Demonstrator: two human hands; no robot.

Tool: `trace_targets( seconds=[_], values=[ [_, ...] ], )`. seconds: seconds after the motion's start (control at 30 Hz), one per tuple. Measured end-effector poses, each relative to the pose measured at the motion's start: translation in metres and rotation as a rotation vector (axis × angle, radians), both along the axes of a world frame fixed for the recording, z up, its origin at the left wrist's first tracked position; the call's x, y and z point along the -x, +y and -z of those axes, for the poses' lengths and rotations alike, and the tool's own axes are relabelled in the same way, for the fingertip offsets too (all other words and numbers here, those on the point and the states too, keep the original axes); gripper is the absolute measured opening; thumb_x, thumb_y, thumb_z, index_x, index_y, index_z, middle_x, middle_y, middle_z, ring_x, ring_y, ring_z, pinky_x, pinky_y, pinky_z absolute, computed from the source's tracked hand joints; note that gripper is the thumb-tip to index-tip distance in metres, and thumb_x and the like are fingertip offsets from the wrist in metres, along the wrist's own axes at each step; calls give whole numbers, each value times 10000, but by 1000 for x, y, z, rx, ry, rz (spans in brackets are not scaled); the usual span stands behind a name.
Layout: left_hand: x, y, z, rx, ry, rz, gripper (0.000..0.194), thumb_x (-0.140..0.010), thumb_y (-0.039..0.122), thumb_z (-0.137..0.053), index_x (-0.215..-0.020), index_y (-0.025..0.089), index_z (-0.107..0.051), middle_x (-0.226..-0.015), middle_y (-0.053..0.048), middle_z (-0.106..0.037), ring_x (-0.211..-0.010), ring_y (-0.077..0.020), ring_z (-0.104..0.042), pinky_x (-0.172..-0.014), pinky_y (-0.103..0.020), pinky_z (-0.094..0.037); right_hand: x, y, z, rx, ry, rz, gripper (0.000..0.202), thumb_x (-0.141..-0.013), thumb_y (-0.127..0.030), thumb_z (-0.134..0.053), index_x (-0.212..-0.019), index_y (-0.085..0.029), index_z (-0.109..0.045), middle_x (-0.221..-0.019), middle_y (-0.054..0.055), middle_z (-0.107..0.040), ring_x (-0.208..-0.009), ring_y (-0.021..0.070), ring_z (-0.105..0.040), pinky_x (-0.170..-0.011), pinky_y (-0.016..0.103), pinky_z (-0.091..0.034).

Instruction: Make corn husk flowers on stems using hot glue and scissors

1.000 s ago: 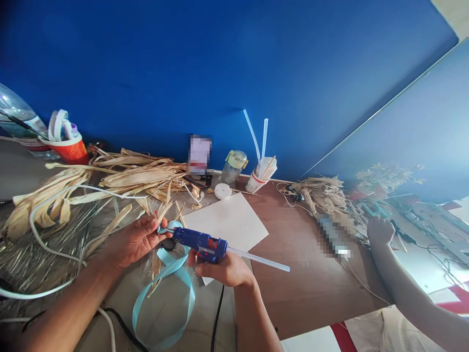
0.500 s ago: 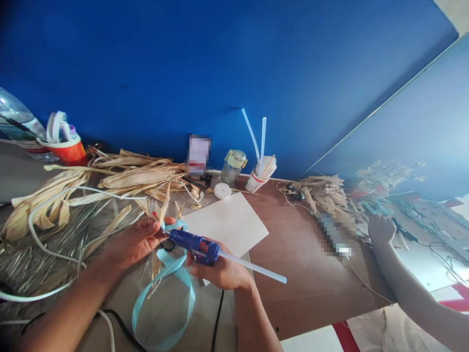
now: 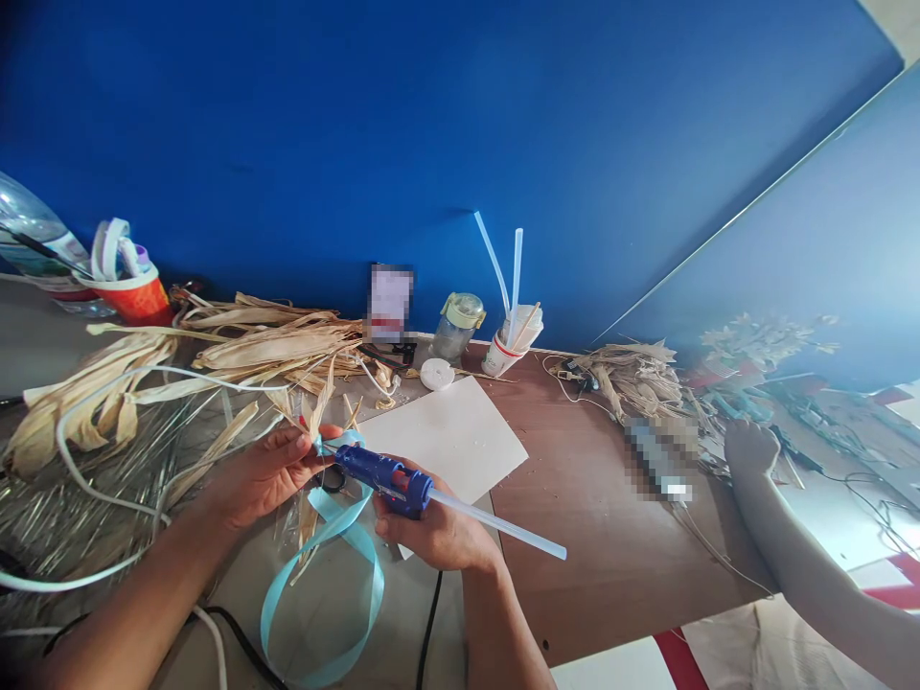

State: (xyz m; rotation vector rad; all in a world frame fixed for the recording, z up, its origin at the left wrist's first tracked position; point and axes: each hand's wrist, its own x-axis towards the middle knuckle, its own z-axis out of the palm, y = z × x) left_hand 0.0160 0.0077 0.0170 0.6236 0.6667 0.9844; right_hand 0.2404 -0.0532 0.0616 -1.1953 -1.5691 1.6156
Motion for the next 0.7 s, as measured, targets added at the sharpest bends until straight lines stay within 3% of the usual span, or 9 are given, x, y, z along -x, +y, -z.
trace_targets(
  seconds=[0.33, 0.5, 0.7],
  values=[
    [1, 1, 4, -11, -21, -4, 111, -610, 272, -842, -645, 243, -741, -902, -8, -772, -876, -222, -688, -925, -419, -478, 0, -5, 11, 31, -1, 57, 579, -778, -269, -692, -1318, -238, -485, -798, -10, -549, -642, 109, -474, -586, 242, -445],
    [1, 2, 3, -29, -36, 20, 118, -623, 308, -838, -665, 250, -744, -906, 14, -771, -840, -214, -699, -908, -424, -485, -2, -8, 11, 16, 14, 24, 635, -802, -311, -688, -1378, -229, -433, -800, 1, -529, -659, 112, -481, -590, 240, -444],
    [0, 2, 4, -15, -45, 4, 129, -586, 284, -863, -640, 254, -749, -879, 17, -778, -834, -196, -698, -892, -380, -502, 0, -9, 3, -2, -65, 98, 598, -799, -289, -685, -1350, -227, -462, -831, 5, -567, -681, 117, -503, -644, 258, -461]
  ],
)
